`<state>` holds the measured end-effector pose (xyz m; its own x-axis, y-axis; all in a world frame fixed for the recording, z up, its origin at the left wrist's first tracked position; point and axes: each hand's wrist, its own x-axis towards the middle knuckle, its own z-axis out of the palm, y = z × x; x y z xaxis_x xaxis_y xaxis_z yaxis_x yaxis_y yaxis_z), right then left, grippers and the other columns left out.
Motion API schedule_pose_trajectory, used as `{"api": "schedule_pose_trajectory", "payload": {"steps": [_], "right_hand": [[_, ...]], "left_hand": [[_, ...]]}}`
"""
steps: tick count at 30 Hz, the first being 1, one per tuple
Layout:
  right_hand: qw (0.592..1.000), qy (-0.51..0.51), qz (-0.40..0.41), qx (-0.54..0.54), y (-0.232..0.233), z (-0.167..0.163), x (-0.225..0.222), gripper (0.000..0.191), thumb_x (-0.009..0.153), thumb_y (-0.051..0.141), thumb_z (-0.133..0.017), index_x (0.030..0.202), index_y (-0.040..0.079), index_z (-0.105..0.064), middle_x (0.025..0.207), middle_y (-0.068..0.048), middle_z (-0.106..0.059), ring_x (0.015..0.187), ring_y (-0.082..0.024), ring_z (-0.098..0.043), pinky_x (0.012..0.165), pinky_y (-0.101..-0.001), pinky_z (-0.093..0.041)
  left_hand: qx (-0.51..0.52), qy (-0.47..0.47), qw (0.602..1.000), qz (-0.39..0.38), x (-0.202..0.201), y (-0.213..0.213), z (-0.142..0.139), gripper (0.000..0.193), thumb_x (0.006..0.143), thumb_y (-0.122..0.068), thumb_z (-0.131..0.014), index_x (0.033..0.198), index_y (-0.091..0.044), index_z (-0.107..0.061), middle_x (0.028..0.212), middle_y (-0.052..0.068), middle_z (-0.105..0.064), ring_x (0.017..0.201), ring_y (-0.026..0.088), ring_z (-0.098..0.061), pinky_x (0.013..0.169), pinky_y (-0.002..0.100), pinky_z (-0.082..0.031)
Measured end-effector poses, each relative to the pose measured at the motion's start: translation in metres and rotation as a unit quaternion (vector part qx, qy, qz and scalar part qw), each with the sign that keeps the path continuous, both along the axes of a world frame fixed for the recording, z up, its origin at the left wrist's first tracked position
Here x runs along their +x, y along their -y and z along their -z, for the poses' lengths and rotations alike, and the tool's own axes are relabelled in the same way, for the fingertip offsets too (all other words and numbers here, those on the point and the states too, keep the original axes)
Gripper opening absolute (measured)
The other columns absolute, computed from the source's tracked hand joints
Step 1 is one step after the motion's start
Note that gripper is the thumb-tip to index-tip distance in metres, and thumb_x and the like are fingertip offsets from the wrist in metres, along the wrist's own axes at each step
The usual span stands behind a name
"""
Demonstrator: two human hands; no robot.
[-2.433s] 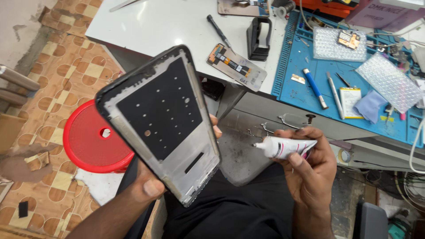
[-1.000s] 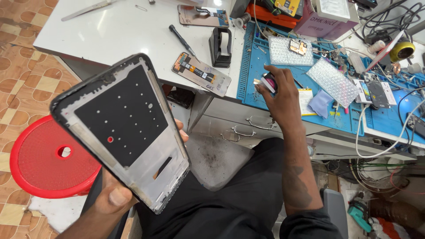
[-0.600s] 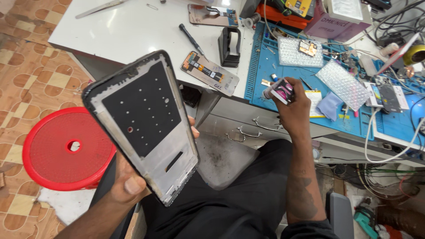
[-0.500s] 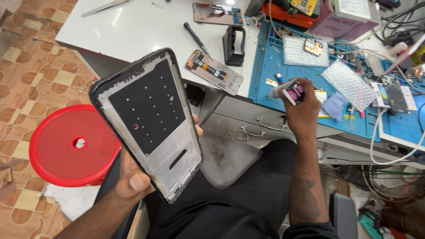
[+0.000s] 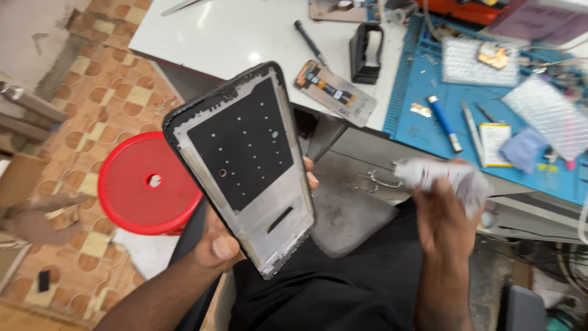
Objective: The person scrapes residue from a small circuit board using a metal tool, then picks up a disassembled phone chassis and applies adhesive from a tube along the inner edges of the frame. The person rotates the chassis to reach different sides while continuing to apply the adhesive.
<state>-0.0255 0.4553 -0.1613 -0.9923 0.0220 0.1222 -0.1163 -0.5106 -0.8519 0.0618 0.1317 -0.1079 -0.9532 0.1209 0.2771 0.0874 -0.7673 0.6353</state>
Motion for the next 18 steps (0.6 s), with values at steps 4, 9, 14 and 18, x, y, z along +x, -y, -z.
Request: {"api": "schedule_pose_trajectory", "payload": {"steps": [4, 9, 14, 18], "right_hand": [[0.996, -0.053, -0.064, -0.010, 0.033, -0.002, 0.074, 0.043, 0.098, 0.009, -0.080, 0.132, 0.000, -0.054, 0.122, -0.028, -0.068, 0.115, -0.036, -0.072, 0.103, -0.0495, -0.062], [0.985, -0.119, -0.026, 0.124, 0.054, -0.019, 0.108, 0.033, 0.100, 0.008, -0.078, 0.121, -0.005, -0.057, 0.112, -0.030, -0.071, 0.107, -0.037, -0.076, 0.096, -0.0522, -0.066], [0.985, -0.120, -0.048, 0.113, 0.056, -0.028, 0.112, 0.030, 0.096, -0.005, -0.075, 0.120, -0.008, -0.057, 0.111, -0.032, -0.069, 0.111, -0.039, -0.073, 0.099, -0.0578, -0.063], [0.982, -0.149, -0.058, 0.096, 0.059, -0.026, 0.111, 0.030, 0.097, -0.008, -0.074, 0.123, -0.009, -0.060, 0.113, -0.032, -0.069, 0.114, -0.039, -0.072, 0.101, -0.0600, -0.063]], "left_hand": [[-0.024, 0.019, 0.999, 0.029, 0.006, 0.007, -0.002, 0.116, 0.079, -0.052, -0.088, 0.160, 0.002, -0.025, 0.154, 0.027, -0.040, 0.143, 0.037, -0.050, 0.113, 0.049, -0.054], [-0.091, 0.012, 0.991, 0.096, 0.017, 0.013, -0.002, 0.117, 0.087, -0.061, -0.081, 0.166, -0.001, -0.018, 0.165, 0.022, -0.031, 0.150, 0.032, -0.039, 0.123, 0.044, -0.044], [-0.147, -0.045, 0.986, 0.072, 0.021, 0.004, 0.008, 0.111, 0.091, -0.062, -0.074, 0.164, 0.001, -0.019, 0.164, 0.024, -0.033, 0.145, 0.033, -0.041, 0.116, 0.045, -0.044], [-0.206, -0.073, 0.973, 0.069, 0.019, 0.003, 0.013, 0.106, 0.088, -0.070, -0.067, 0.154, 0.002, -0.025, 0.158, 0.028, -0.034, 0.149, 0.037, -0.042, 0.121, 0.049, -0.042]]}}
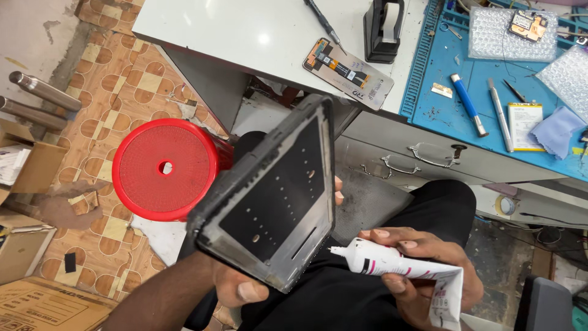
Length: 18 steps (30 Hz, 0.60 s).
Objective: The person scrapes residue from a small circuit board using a metal tool, then picks up a disassembled phone chassis and applies adhesive from a tube along the inner edges of the frame. The person rotates the chassis to reach different sides while continuing to apply the adhesive.
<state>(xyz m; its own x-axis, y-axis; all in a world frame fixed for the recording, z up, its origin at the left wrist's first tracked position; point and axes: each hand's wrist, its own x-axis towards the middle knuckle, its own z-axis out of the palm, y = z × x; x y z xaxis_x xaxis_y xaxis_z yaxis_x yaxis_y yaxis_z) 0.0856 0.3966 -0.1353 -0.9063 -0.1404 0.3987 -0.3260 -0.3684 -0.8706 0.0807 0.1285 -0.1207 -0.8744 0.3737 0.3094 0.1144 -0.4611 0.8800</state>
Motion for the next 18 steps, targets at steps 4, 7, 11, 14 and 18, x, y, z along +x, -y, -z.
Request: {"api": "schedule_pose_trajectory", "payload": {"steps": [4, 7, 11, 14, 18], "right_hand": [[0.999, -0.040, 0.014, 0.003, 0.0039, 0.0021, -0.0031, 0.030, 0.096, -0.009, -0.074, 0.123, -0.012, -0.060, 0.113, -0.029, -0.069, 0.114, -0.039, -0.073, 0.100, -0.0601, -0.064], [0.999, -0.030, 0.002, -0.018, 0.0033, 0.0015, -0.0035, 0.030, 0.096, -0.011, -0.073, 0.122, -0.013, -0.059, 0.116, -0.031, -0.068, 0.116, -0.040, -0.071, 0.101, -0.0602, -0.061], [0.999, -0.044, 0.016, -0.004, 0.0005, 0.0033, -0.0061, 0.025, 0.097, -0.013, -0.072, 0.118, -0.015, -0.059, 0.115, -0.030, -0.067, 0.117, -0.041, -0.071, 0.101, -0.0593, -0.061], [0.998, 0.003, -0.013, -0.061, -0.0026, 0.0031, -0.0085, 0.029, 0.090, -0.013, -0.072, 0.115, -0.018, -0.058, 0.116, -0.037, -0.067, 0.111, -0.045, -0.072, 0.088, -0.0537, -0.065], [0.991, -0.129, 0.016, 0.039, 0.0051, 0.0024, -0.0090, 0.024, 0.097, -0.008, -0.070, 0.119, -0.008, -0.059, 0.124, -0.028, -0.063, 0.118, -0.041, -0.071, 0.098, -0.0547, -0.062]], "left_hand": [[-0.017, -0.041, 0.999, 0.008, -0.0015, -0.0002, 0.0026, 0.102, 0.094, -0.073, -0.061, 0.155, 0.001, -0.027, 0.164, 0.028, -0.030, 0.157, 0.037, -0.037, 0.129, 0.051, -0.034], [-0.029, -0.062, 0.998, 0.011, -0.0030, -0.0011, 0.0055, 0.102, 0.094, -0.076, -0.058, 0.155, 0.001, -0.031, 0.166, 0.028, -0.030, 0.158, 0.037, -0.038, 0.126, 0.050, -0.034], [-0.005, -0.037, 0.999, 0.017, -0.0007, -0.0023, 0.0068, 0.108, 0.093, -0.078, -0.059, 0.157, 0.001, -0.021, 0.166, 0.028, -0.026, 0.156, 0.037, -0.036, 0.129, 0.051, -0.035], [-0.013, -0.054, 0.998, 0.003, -0.0017, -0.0017, 0.0058, 0.104, 0.093, -0.078, -0.058, 0.155, 0.002, -0.033, 0.165, 0.026, -0.033, 0.157, 0.035, -0.042, 0.126, 0.048, -0.036], [0.004, -0.025, 1.000, -0.010, -0.0031, -0.0030, 0.0020, 0.106, 0.089, -0.070, -0.068, 0.155, 0.002, -0.029, 0.159, 0.028, -0.039, 0.152, 0.038, -0.046, 0.124, 0.050, -0.042]]}}
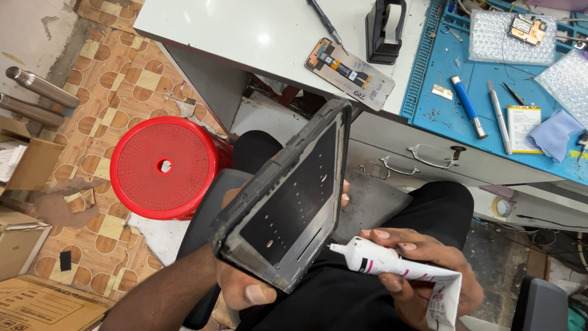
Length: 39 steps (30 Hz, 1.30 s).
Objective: The person scrapes residue from a small circuit board using a metal tool, then picks up a disassembled phone chassis and applies adhesive from a tube along the inner edges of the frame. The person rotates the chassis to reach different sides while continuing to apply the adhesive.
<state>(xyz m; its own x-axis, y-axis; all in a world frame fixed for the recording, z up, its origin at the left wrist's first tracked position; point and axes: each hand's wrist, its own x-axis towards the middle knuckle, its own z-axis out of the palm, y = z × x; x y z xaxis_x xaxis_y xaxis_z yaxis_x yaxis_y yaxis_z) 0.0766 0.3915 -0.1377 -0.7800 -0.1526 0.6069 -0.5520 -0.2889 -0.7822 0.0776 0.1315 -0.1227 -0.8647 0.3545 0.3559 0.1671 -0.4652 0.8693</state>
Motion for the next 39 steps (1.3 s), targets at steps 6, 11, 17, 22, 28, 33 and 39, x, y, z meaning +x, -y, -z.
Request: {"api": "schedule_pose_trajectory", "payload": {"steps": [6, 11, 17, 22, 28, 33, 39], "right_hand": [[0.976, 0.131, -0.154, -0.078, -0.010, -0.016, -0.012, 0.030, 0.093, -0.004, -0.068, 0.118, -0.015, -0.056, 0.119, -0.042, -0.062, 0.118, -0.048, -0.068, 0.098, -0.0608, -0.061], [0.997, 0.074, 0.037, 0.010, -0.002, -0.007, 0.002, 0.026, 0.098, -0.007, -0.071, 0.120, -0.012, -0.059, 0.110, -0.034, -0.068, 0.112, -0.039, -0.073, 0.098, -0.0551, -0.064], [0.998, 0.058, 0.016, -0.017, -0.004, -0.003, 0.000, 0.025, 0.100, -0.002, -0.070, 0.118, -0.015, -0.058, 0.111, -0.034, -0.067, 0.112, -0.040, -0.073, 0.095, -0.0546, -0.066], [0.997, 0.049, 0.053, 0.016, -0.001, -0.003, 0.005, 0.023, 0.101, -0.002, -0.072, 0.115, -0.014, -0.058, 0.109, -0.031, -0.069, 0.111, -0.038, -0.074, 0.097, -0.0541, -0.066], [0.996, 0.071, 0.058, 0.015, 0.000, -0.007, 0.004, 0.024, 0.101, -0.001, -0.073, 0.117, -0.010, -0.058, 0.105, -0.029, -0.070, 0.110, -0.037, -0.074, 0.098, -0.0554, -0.064], [0.996, 0.049, 0.070, 0.029, 0.002, -0.006, 0.004, 0.021, 0.102, 0.000, -0.073, 0.114, -0.011, -0.059, 0.105, -0.026, -0.069, 0.110, -0.036, -0.075, 0.098, -0.0567, -0.065], [0.996, 0.076, 0.009, -0.054, -0.001, -0.007, 0.001, 0.025, 0.102, 0.005, -0.068, 0.117, -0.013, -0.060, 0.108, -0.031, -0.071, 0.109, -0.038, -0.075, 0.098, -0.0572, -0.064]], "left_hand": [[0.040, 0.049, 0.998, 0.000, 0.003, -0.003, -0.007, 0.109, 0.085, -0.063, -0.076, 0.157, 0.000, -0.025, 0.157, 0.027, -0.041, 0.153, 0.036, -0.045, 0.127, 0.051, -0.041], [0.028, 0.054, 0.998, -0.014, 0.002, -0.002, -0.011, 0.111, 0.084, -0.064, -0.076, 0.158, 0.000, -0.025, 0.155, 0.026, -0.044, 0.151, 0.036, -0.047, 0.128, 0.051, -0.043], [0.025, 0.047, 0.997, -0.050, 0.002, -0.003, -0.010, 0.113, 0.080, -0.064, -0.078, 0.156, 0.002, -0.026, 0.150, 0.028, -0.048, 0.145, 0.040, -0.054, 0.122, 0.054, -0.048], [0.047, 0.064, 0.997, 0.001, 0.006, -0.002, -0.003, 0.111, 0.084, -0.063, -0.078, 0.158, 0.000, -0.024, 0.159, 0.025, -0.041, 0.154, 0.037, -0.044, 0.131, 0.052, -0.041], [0.032, 0.026, 0.999, 0.003, 0.005, -0.001, 0.002, 0.103, 0.089, -0.063, -0.074, 0.157, 0.001, -0.031, 0.159, 0.026, -0.041, 0.153, 0.037, -0.043, 0.128, 0.050, -0.038], [0.018, 0.002, 1.000, -0.001, 0.002, 0.000, 0.001, 0.100, 0.089, -0.066, -0.070, 0.154, 0.001, -0.033, 0.160, 0.026, -0.040, 0.154, 0.038, -0.045, 0.123, 0.049, -0.040], [0.032, 0.043, 0.999, 0.006, 0.005, -0.001, -0.001, 0.106, 0.087, -0.063, -0.074, 0.156, 0.000, -0.025, 0.160, 0.027, -0.038, 0.156, 0.039, -0.041, 0.129, 0.054, -0.039]]}}
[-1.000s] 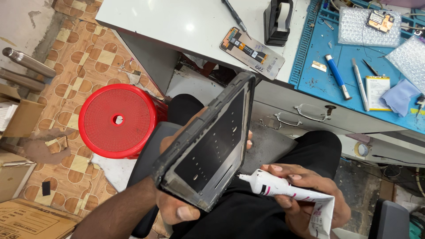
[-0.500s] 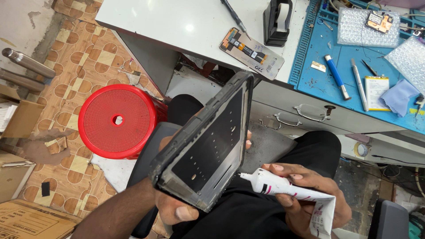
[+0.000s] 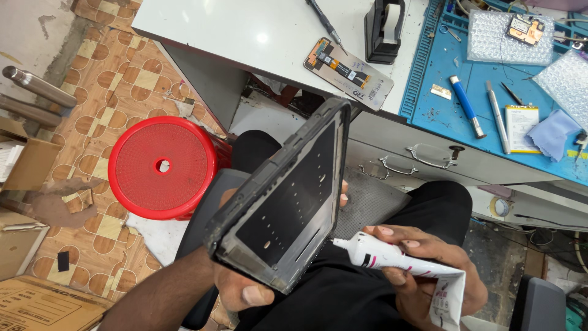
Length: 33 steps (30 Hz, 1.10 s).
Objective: The person scrapes residue from a small circuit board using a metal tool, then picks up a disassembled phone chassis and applies adhesive from a tube along the inner edges of the frame. The person rotates the chassis to reach different sides while continuing to apply the adhesive.
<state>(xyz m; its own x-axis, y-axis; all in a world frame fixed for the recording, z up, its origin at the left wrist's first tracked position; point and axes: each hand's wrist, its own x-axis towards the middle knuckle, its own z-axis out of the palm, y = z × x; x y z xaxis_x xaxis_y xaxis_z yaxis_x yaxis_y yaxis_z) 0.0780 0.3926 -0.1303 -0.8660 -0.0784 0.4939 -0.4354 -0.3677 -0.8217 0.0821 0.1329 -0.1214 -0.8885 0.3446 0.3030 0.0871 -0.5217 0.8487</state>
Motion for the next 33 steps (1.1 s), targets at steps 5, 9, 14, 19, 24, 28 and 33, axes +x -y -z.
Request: {"api": "schedule_pose_trajectory", "payload": {"steps": [5, 9, 14, 19, 24, 28, 33], "right_hand": [[0.998, -0.016, 0.033, 0.052, 0.0029, 0.0001, 0.0002, 0.025, 0.100, 0.000, -0.072, 0.116, -0.012, -0.058, 0.109, -0.032, -0.070, 0.108, -0.036, -0.075, 0.097, -0.0555, -0.064], [0.994, -0.026, 0.056, 0.093, 0.0031, 0.0002, 0.0007, 0.026, 0.100, 0.002, -0.074, 0.116, -0.010, -0.058, 0.105, -0.031, -0.070, 0.107, -0.036, -0.075, 0.095, -0.0542, -0.066], [0.993, -0.027, 0.063, 0.096, 0.0042, -0.0004, 0.0014, 0.022, 0.102, 0.003, -0.074, 0.114, -0.010, -0.059, 0.104, -0.027, -0.070, 0.108, -0.035, -0.075, 0.096, -0.0533, -0.064], [0.993, -0.019, 0.069, 0.096, 0.0051, -0.0024, 0.0006, 0.025, 0.101, 0.004, -0.074, 0.118, -0.008, -0.060, 0.104, -0.027, -0.071, 0.108, -0.035, -0.075, 0.097, -0.0554, -0.065], [0.993, -0.022, 0.068, 0.098, 0.0045, -0.0032, 0.0005, 0.023, 0.102, 0.003, -0.074, 0.117, -0.008, -0.061, 0.105, -0.027, -0.071, 0.110, -0.034, -0.075, 0.099, -0.0563, -0.065], [0.992, -0.015, 0.069, 0.100, 0.0032, -0.0030, 0.0005, 0.023, 0.102, 0.002, -0.074, 0.118, -0.008, -0.060, 0.107, -0.028, -0.070, 0.111, -0.035, -0.075, 0.099, -0.0562, -0.064], [0.992, -0.004, 0.074, 0.100, 0.0019, -0.0032, 0.0009, 0.023, 0.102, 0.000, -0.074, 0.118, -0.008, -0.060, 0.107, -0.029, -0.071, 0.111, -0.035, -0.074, 0.099, -0.0569, -0.064]], "left_hand": [[0.012, 0.007, 1.000, 0.002, 0.0013, -0.0008, -0.0012, 0.109, 0.087, -0.063, -0.075, 0.159, -0.001, -0.022, 0.162, 0.026, -0.037, 0.158, 0.038, -0.039, 0.127, 0.050, -0.036], [0.017, 0.016, 1.000, 0.002, 0.0012, -0.0006, -0.0031, 0.109, 0.085, -0.063, -0.076, 0.157, 0.001, -0.025, 0.160, 0.027, -0.039, 0.156, 0.038, -0.041, 0.132, 0.053, -0.038], [0.019, 0.001, 1.000, -0.017, -0.0004, -0.0004, -0.0050, 0.107, 0.085, -0.062, -0.076, 0.157, 0.002, -0.029, 0.157, 0.027, -0.043, 0.153, 0.038, -0.046, 0.123, 0.050, -0.039], [0.004, -0.010, 1.000, -0.005, -0.0018, 0.0014, -0.0056, 0.102, 0.086, -0.061, -0.074, 0.155, 0.002, -0.032, 0.158, 0.027, -0.042, 0.155, 0.038, -0.044, 0.124, 0.050, -0.038], [-0.001, -0.014, 1.000, -0.002, -0.0016, 0.0012, -0.0047, 0.101, 0.088, -0.062, -0.073, 0.155, 0.001, -0.032, 0.158, 0.027, -0.042, 0.155, 0.038, -0.044, 0.124, 0.051, -0.040], [-0.031, -0.061, 0.998, -0.011, -0.0044, 0.0021, -0.0019, 0.096, 0.092, -0.066, -0.067, 0.154, 0.001, -0.038, 0.159, 0.027, -0.043, 0.151, 0.037, -0.047, 0.122, 0.051, -0.041], [-0.051, -0.046, 0.997, 0.027, -0.0029, 0.0056, 0.0012, 0.106, 0.092, -0.075, -0.063, 0.157, 0.000, -0.029, 0.165, 0.026, -0.032, 0.157, 0.036, -0.039, 0.124, 0.049, -0.036]]}}
